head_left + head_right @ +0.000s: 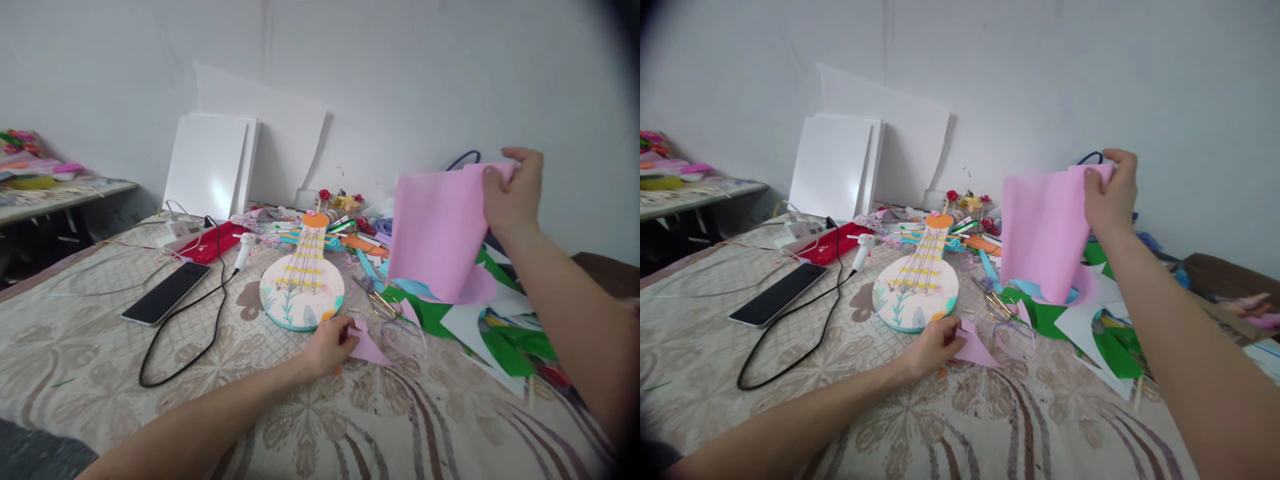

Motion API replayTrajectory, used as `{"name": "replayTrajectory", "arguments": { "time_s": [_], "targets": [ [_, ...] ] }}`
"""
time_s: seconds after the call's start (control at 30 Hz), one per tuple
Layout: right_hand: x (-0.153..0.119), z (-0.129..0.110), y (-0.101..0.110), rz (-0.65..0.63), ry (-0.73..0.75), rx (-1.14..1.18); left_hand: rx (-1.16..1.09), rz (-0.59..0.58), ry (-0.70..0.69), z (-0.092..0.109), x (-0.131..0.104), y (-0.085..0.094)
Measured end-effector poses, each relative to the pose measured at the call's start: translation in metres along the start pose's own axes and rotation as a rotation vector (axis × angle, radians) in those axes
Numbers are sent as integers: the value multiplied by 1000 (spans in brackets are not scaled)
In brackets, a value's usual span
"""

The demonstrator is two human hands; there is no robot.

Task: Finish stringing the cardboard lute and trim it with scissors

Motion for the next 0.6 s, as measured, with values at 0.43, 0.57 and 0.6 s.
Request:
{"name": "replayTrajectory", "arguments": {
  "time_s": [0.43,0.57,0.6],
  "targets": [
    [-2,-15,-20,-205,14,-59,-24,-6,7,-1,0,-2],
    [-10,-17,-59,-526,72,-54,-9,3,3,0,0,-1],
    [-12,-16,-67,-569,70,-52,-5,7,8,0,0,-1]
  ]
}}
Point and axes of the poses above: each hand's wrist, its own x-axis towards the middle knuckle, its own y-axis out of the back of the hand, z = x × y, the point moved 8 cm from there along x, towards the middle knuckle, and after that the axes turned 7 degrees about -z, right-handed, at the moved point
